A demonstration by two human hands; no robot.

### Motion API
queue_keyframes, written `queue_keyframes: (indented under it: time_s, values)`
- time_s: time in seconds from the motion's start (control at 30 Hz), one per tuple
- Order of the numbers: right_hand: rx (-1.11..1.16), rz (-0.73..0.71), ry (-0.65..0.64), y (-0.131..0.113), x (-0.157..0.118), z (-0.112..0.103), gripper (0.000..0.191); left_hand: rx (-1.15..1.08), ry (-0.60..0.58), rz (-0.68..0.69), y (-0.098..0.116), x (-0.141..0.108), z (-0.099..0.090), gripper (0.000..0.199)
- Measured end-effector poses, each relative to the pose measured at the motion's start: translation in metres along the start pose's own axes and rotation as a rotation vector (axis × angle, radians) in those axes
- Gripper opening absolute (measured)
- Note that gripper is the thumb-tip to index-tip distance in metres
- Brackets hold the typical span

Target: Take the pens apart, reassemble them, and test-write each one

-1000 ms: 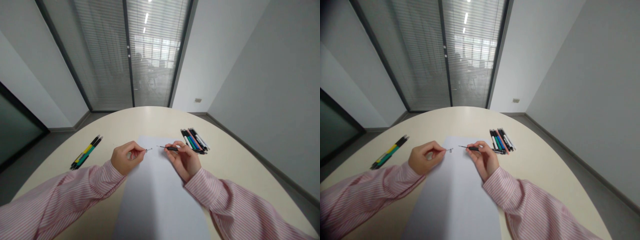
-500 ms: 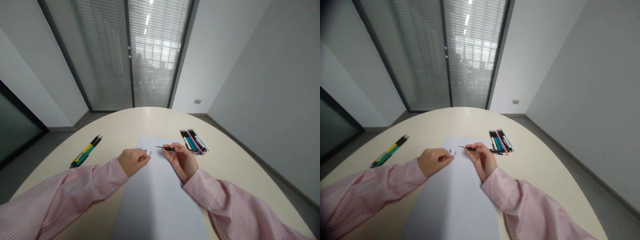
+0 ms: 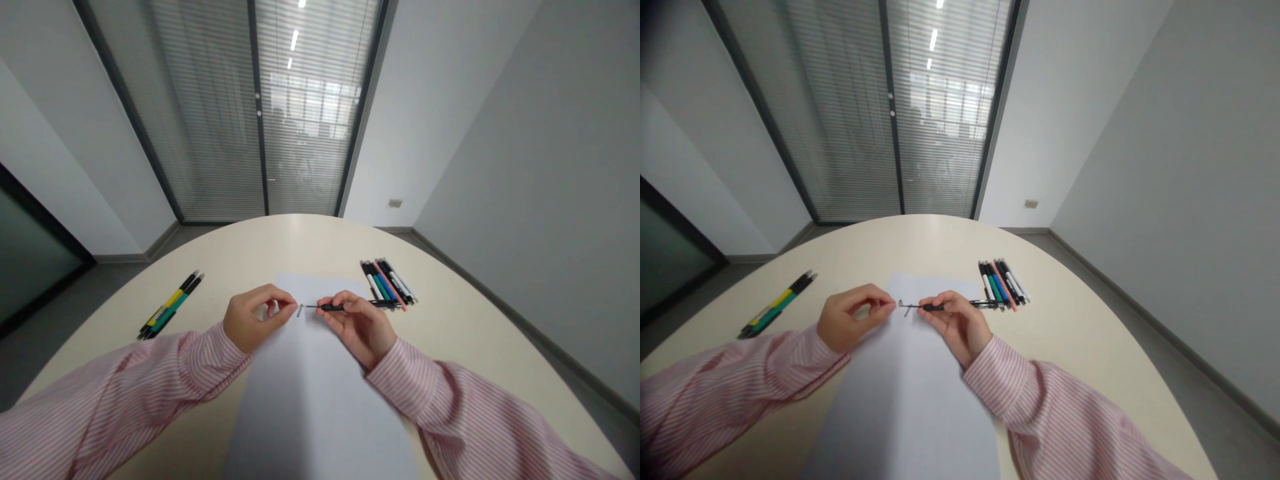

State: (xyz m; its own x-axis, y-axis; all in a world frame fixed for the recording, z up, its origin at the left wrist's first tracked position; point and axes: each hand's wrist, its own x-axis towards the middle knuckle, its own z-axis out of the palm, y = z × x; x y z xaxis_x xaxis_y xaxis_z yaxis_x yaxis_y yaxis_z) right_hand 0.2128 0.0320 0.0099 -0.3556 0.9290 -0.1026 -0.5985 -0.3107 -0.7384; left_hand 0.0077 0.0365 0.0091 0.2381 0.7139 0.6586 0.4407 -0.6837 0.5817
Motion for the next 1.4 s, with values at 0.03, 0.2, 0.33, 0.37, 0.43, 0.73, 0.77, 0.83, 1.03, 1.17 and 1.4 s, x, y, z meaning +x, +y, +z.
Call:
queue_keyframes:
  time_s: [0.03,0.2,0.33,0.37,0.43,0.73,0.77,0.83,1.03,1.17,1.4]
  values:
    - [0.005,0.008,-0.006,0.0,0.0,0.0,0.009,-0.025,-0.006,-0.034,0.0,0.0,0.0,0.007]
    - [0.0,0.029,-0.086,0.0,-0.001,-0.001,0.011,-0.011,-0.049,-0.008,-0.002,0.001,0.003,0.007]
    - [0.049,0.029,-0.065,0.001,0.002,-0.006,0.012,-0.01,0.006,-0.136,-0.007,0.001,0.004,0.011]
    - [0.059,0.029,-0.056,0.001,0.003,-0.007,0.012,-0.031,0.018,-0.183,-0.008,0.001,0.004,0.012]
    - [0.074,0.03,-0.049,0.0,0.004,-0.009,0.012,-0.091,0.033,-0.241,-0.009,0.001,0.004,0.012]
    - [0.095,0.051,-0.079,0.0,0.001,-0.007,0.013,-0.337,-0.059,-0.257,-0.006,0.001,0.006,0.009]
    - [0.103,0.046,-0.071,0.0,0.002,-0.008,0.013,-0.343,-0.019,-0.265,-0.008,0.002,0.005,0.008]
    - [0.126,0.01,-0.028,0.0,0.004,-0.011,0.015,-0.347,0.105,-0.265,-0.011,0.003,0.004,0.006]
    - [0.205,-0.131,0.217,0.0,0.008,-0.016,0.015,-0.179,0.177,0.206,-0.004,0.001,-0.006,0.011]
    - [0.187,-0.142,0.303,0.001,0.009,-0.014,0.015,0.096,-0.153,0.666,0.002,-0.006,-0.008,0.011]
    - [0.126,-0.184,0.38,0.003,0.012,-0.013,0.014,0.258,-0.28,0.823,-0.005,-0.01,0.001,0.021]
